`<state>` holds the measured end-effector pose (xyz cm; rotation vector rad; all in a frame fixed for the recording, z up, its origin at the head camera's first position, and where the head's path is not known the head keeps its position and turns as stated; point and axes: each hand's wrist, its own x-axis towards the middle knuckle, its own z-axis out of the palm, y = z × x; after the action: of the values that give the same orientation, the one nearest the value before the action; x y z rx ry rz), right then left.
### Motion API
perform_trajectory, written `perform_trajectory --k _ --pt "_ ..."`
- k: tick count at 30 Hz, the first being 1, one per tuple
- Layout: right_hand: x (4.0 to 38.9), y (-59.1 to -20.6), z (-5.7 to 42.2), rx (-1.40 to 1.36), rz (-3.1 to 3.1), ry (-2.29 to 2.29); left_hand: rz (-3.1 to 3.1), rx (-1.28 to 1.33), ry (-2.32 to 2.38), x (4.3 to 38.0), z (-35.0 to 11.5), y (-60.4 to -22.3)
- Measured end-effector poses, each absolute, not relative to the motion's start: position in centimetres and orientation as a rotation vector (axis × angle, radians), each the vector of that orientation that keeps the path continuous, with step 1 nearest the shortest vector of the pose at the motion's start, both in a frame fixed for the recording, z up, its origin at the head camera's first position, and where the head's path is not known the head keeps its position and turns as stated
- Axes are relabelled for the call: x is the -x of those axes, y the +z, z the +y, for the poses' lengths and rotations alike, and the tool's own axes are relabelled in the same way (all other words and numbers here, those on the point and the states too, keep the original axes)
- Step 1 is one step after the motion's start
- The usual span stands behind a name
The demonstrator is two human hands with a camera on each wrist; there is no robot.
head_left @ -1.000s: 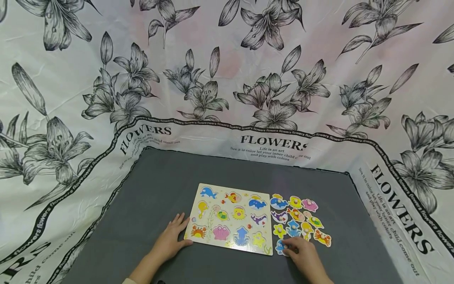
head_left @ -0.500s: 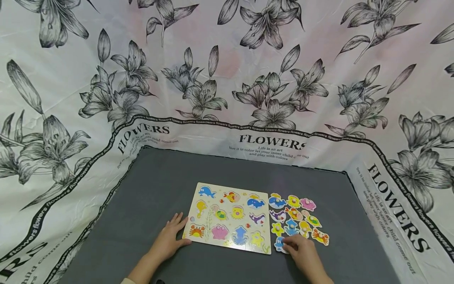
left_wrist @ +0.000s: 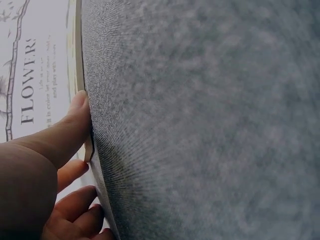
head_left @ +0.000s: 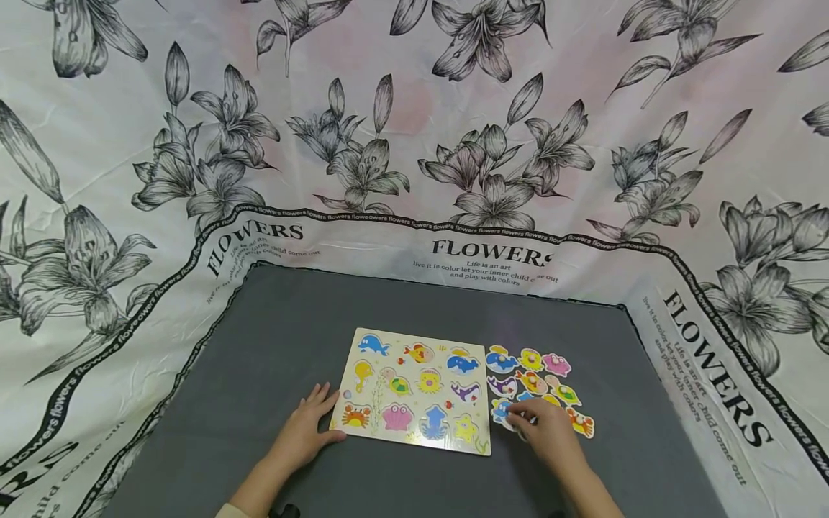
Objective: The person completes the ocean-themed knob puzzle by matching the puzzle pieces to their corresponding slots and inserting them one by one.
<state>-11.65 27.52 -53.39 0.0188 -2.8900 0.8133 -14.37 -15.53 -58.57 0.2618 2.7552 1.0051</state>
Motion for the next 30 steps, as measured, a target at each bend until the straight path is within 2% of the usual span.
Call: perform_trajectory --k 14,30 --pt "14.1 -51.6 24.4 -0.186 -2.859 0.837 2.742 -0.241 1.033 14.4 -15.6 -58.7" --pt "16.7 -50.4 20.6 -0.237 -2.86 0.856 2.745 -0.266 1.033 14.4 -15.8 -58.7"
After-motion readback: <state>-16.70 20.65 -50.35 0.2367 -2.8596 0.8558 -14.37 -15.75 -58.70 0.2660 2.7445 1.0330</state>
